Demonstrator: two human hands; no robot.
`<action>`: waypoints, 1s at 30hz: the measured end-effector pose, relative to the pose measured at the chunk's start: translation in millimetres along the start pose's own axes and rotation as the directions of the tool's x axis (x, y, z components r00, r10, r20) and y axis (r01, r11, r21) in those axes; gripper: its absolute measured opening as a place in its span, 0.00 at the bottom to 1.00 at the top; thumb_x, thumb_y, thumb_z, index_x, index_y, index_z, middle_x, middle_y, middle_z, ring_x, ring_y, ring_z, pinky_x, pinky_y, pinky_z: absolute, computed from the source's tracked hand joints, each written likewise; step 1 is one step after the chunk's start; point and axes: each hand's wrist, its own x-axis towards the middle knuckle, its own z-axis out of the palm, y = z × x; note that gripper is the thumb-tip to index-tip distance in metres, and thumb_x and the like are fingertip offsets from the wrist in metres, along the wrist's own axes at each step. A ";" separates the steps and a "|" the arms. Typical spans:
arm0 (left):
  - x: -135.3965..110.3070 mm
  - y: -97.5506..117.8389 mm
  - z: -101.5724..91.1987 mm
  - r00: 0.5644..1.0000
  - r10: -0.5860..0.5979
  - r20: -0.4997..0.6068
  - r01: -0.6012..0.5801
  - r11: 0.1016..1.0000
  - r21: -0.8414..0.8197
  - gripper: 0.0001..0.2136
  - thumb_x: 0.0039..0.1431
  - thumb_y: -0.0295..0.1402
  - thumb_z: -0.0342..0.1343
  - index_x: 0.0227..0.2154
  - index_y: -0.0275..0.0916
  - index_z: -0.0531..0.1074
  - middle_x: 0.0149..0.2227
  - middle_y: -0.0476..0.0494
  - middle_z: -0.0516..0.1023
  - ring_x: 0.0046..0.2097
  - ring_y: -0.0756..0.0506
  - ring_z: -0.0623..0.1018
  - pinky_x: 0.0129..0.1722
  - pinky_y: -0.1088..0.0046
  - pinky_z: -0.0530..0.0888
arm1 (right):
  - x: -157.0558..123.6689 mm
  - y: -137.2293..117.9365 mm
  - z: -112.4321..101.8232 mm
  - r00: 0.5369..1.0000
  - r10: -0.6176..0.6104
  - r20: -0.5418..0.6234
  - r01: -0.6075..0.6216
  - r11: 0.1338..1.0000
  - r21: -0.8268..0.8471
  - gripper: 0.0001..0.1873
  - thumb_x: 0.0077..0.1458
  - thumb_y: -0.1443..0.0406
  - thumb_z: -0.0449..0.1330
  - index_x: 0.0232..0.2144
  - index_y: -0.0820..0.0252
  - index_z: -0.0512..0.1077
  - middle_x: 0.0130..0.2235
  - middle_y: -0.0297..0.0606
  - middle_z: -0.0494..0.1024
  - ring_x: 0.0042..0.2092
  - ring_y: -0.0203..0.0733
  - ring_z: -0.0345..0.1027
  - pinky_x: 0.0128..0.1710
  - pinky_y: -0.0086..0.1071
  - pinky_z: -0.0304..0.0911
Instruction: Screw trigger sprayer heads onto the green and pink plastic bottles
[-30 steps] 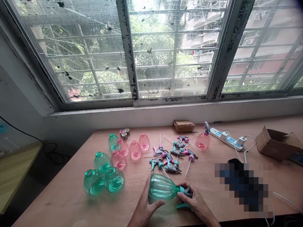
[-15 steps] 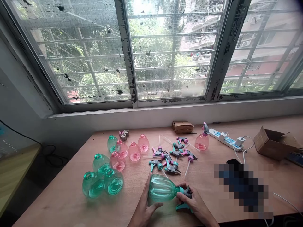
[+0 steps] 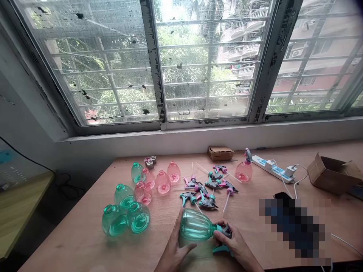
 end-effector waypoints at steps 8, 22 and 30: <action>2.3 -5.2 -0.4 0.999 -0.014 -0.031 0.013 1.000 -0.020 0.45 0.56 0.35 0.66 0.71 0.52 0.47 0.75 0.49 0.47 0.74 0.36 0.47 0.72 0.55 0.47 | 0.3 -0.8 1.7 1.000 -0.019 -0.013 0.019 1.000 0.015 0.20 0.50 0.52 0.71 0.39 0.60 0.76 0.29 0.32 0.74 0.31 0.41 0.68 0.32 0.34 0.67; 1.5 -0.8 0.5 0.999 -0.027 -0.021 0.027 1.000 -0.006 0.46 0.55 0.37 0.66 0.71 0.51 0.45 0.75 0.48 0.46 0.74 0.36 0.45 0.72 0.54 0.44 | 2.0 -0.3 1.8 1.000 -0.019 0.001 0.019 0.999 0.036 0.21 0.51 0.50 0.70 0.38 0.60 0.76 0.27 0.32 0.75 0.30 0.41 0.69 0.31 0.34 0.66; 1.3 -0.5 2.4 0.999 -0.041 -0.012 0.040 0.997 -0.062 0.49 0.52 0.41 0.67 0.72 0.46 0.44 0.75 0.43 0.46 0.74 0.34 0.47 0.72 0.53 0.46 | 1.3 0.0 0.0 0.999 -0.031 -0.017 0.031 1.000 -0.002 0.22 0.48 0.51 0.72 0.38 0.60 0.77 0.32 0.34 0.76 0.32 0.42 0.70 0.32 0.34 0.67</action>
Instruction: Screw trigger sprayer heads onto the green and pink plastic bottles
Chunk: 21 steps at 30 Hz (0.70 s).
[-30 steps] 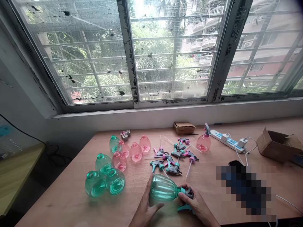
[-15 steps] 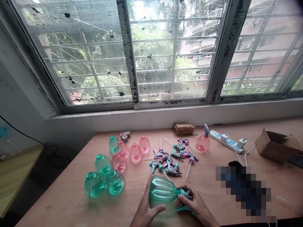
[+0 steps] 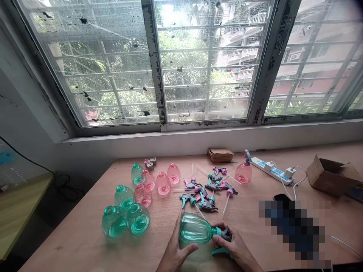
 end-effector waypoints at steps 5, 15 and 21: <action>0.1 0.1 -0.3 1.000 0.002 -0.008 -0.002 1.000 0.021 0.47 0.53 0.35 0.67 0.71 0.51 0.45 0.75 0.50 0.46 0.74 0.37 0.45 0.72 0.56 0.43 | 1.6 1.9 -0.2 1.000 0.016 0.005 -0.016 1.000 -0.020 0.23 0.49 0.48 0.70 0.37 0.60 0.77 0.28 0.34 0.76 0.30 0.43 0.70 0.32 0.36 0.67; 0.4 -0.7 -1.4 1.000 0.017 -0.013 -0.017 1.000 0.024 0.48 0.54 0.42 0.67 0.72 0.47 0.44 0.75 0.44 0.46 0.74 0.34 0.47 0.72 0.55 0.48 | -2.0 -6.5 2.4 1.000 -0.007 0.001 0.007 1.000 -0.018 0.22 0.48 0.50 0.71 0.37 0.61 0.78 0.31 0.34 0.76 0.32 0.43 0.69 0.32 0.35 0.67; -0.5 6.8 -0.7 1.000 -0.016 -0.007 0.016 0.999 0.052 0.50 0.52 0.32 0.67 0.71 0.55 0.42 0.75 0.53 0.44 0.74 0.37 0.45 0.72 0.56 0.44 | -2.4 -5.2 2.4 0.999 0.028 0.016 -0.028 1.000 -0.006 0.23 0.50 0.48 0.69 0.37 0.61 0.78 0.27 0.33 0.74 0.30 0.43 0.69 0.32 0.36 0.68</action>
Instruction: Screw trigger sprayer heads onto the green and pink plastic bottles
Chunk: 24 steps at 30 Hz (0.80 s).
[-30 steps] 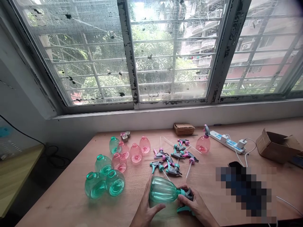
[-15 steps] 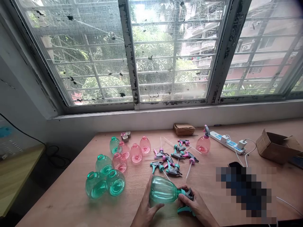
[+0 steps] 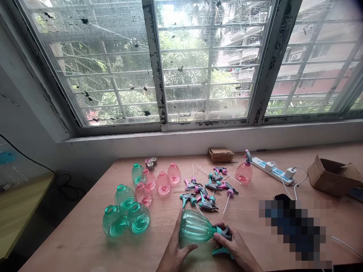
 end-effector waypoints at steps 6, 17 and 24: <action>-0.3 -5.6 0.6 1.000 -0.003 0.006 0.004 0.999 -0.041 0.47 0.55 0.39 0.66 0.72 0.48 0.43 0.75 0.46 0.46 0.74 0.35 0.46 0.72 0.55 0.46 | 0.2 -0.8 -0.2 1.000 -0.011 -0.006 0.011 1.000 0.013 0.22 0.48 0.50 0.72 0.38 0.59 0.78 0.32 0.34 0.76 0.32 0.42 0.69 0.32 0.34 0.68; 0.6 -3.0 2.0 1.000 0.002 0.004 -0.002 0.999 -0.053 0.51 0.51 0.37 0.69 0.72 0.49 0.42 0.75 0.46 0.44 0.74 0.34 0.45 0.72 0.53 0.44 | 0.6 1.1 -1.2 1.000 -0.016 0.008 0.016 1.000 0.022 0.21 0.51 0.52 0.71 0.40 0.60 0.77 0.31 0.33 0.75 0.32 0.41 0.68 0.33 0.33 0.66; 2.1 -11.4 1.2 0.999 0.035 -0.011 -0.035 0.999 -0.024 0.49 0.52 0.36 0.68 0.71 0.52 0.44 0.75 0.48 0.44 0.74 0.35 0.45 0.72 0.53 0.43 | 1.8 6.6 -2.3 1.000 0.000 0.009 0.000 1.000 0.022 0.22 0.51 0.51 0.70 0.40 0.60 0.76 0.27 0.32 0.75 0.30 0.41 0.69 0.32 0.34 0.67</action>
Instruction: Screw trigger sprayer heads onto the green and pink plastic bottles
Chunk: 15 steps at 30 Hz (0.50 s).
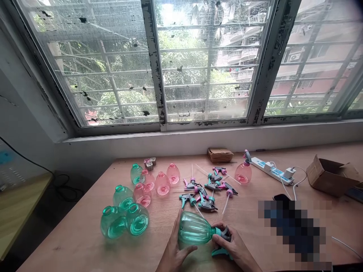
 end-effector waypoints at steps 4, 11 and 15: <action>-0.3 1.3 -0.1 1.000 -0.004 -0.002 0.004 1.000 0.018 0.49 0.52 0.38 0.69 0.71 0.52 0.44 0.75 0.48 0.45 0.74 0.34 0.47 0.72 0.53 0.45 | -0.2 0.8 1.4 0.999 0.004 -0.039 -0.003 1.000 0.017 0.23 0.50 0.50 0.70 0.40 0.61 0.76 0.26 0.32 0.75 0.30 0.42 0.70 0.32 0.35 0.68; -0.9 -0.2 -0.6 1.000 0.002 -0.005 -0.002 0.999 0.035 0.49 0.52 0.38 0.69 0.71 0.53 0.44 0.75 0.48 0.46 0.74 0.33 0.48 0.72 0.53 0.47 | -0.7 -2.7 3.4 0.998 -0.010 -0.067 0.009 1.000 -0.020 0.24 0.47 0.49 0.72 0.39 0.59 0.77 0.26 0.33 0.75 0.30 0.44 0.70 0.31 0.36 0.68; -1.8 0.3 -0.6 1.000 0.023 -0.013 -0.022 0.999 0.040 0.49 0.52 0.38 0.69 0.71 0.55 0.44 0.75 0.50 0.46 0.74 0.34 0.48 0.72 0.53 0.46 | 0.3 2.8 3.5 0.996 -0.006 -0.085 0.006 1.000 0.001 0.24 0.47 0.48 0.71 0.39 0.60 0.77 0.24 0.32 0.75 0.28 0.43 0.69 0.30 0.35 0.66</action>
